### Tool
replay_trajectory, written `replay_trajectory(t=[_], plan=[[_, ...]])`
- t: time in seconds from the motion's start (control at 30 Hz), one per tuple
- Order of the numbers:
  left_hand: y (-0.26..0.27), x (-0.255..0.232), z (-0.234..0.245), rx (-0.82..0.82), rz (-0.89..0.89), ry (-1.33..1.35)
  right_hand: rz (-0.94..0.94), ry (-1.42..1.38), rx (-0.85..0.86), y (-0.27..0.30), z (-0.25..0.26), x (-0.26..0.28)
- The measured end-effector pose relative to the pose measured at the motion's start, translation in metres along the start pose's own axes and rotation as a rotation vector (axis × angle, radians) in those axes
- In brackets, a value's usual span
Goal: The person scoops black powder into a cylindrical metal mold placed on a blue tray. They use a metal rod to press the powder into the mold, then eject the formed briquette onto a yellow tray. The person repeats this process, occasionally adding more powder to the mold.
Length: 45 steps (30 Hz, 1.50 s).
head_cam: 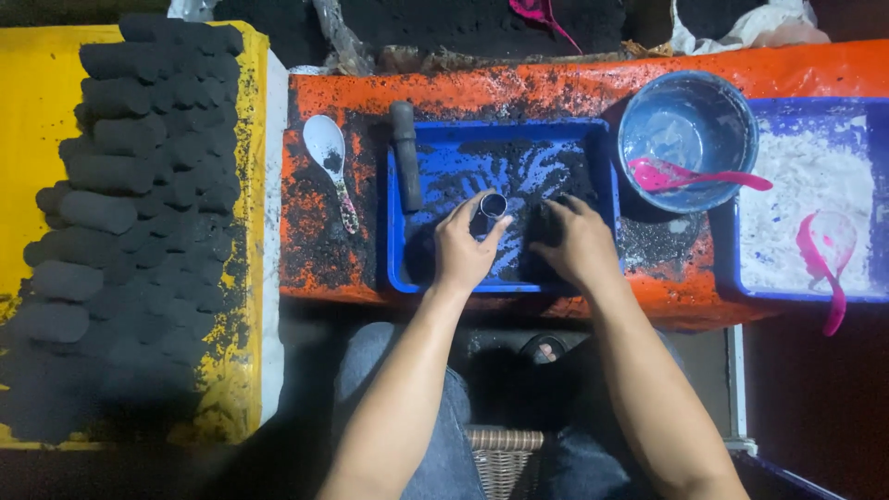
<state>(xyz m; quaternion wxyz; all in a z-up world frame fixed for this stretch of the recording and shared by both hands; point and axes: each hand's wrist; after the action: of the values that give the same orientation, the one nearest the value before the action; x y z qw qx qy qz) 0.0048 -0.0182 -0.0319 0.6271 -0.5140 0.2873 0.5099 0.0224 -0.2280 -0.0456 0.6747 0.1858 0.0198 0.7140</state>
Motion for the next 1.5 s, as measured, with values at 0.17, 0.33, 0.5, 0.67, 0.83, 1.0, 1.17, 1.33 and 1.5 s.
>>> replay_trajectory(t=[0.17, 0.33, 0.5, 0.67, 0.83, 1.0, 1.17, 1.33, 1.5], plan=[[-0.004, -0.002, 0.002, 0.011, -0.012, -0.017, 0.031, 0.087, 0.019, 0.017, 0.030, 0.044], [-0.004, -0.004, 0.003, -0.003, -0.007, -0.022, 0.087, 0.197, 0.005, 0.008, -0.002, 0.031], [-0.002, -0.003, 0.001, -0.006, -0.007, -0.001, 0.138, 0.234, -0.163, 0.004, -0.029, 0.020], [-0.001, -0.001, -0.001, 0.021, 0.027, -0.017, 0.115, 0.208, -0.201, 0.007, -0.022, 0.031], [0.001, 0.005, -0.004, 0.027, 0.019, -0.046, 0.080, 0.151, -0.168, -0.005, -0.021, 0.022], [0.003, 0.003, -0.004, 0.037, 0.021, -0.017, 0.033, -0.343, -0.226, -0.003, 0.042, 0.033], [0.005, -0.001, -0.002, 0.050, 0.040, -0.019, 0.132, -0.522, -0.224, 0.017, 0.089, 0.077], [0.005, 0.010, -0.008, 0.046, 0.021, -0.027, 0.222, -0.562, -0.204, 0.014, 0.103, 0.110], [0.003, -0.001, -0.002, 0.059, 0.106, 0.034, 0.369, -0.159, -0.099, 0.000, 0.081, 0.114]])
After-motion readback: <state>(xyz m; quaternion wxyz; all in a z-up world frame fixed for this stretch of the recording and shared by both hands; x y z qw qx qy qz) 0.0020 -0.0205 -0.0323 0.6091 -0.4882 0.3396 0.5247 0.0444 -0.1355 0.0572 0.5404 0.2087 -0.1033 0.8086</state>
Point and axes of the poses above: each hand's wrist, its own y-axis away from the middle knuckle, its own z-axis out of the back of the hand, x = y × z, and after that the axes turned 8 degrees about x, right-handed
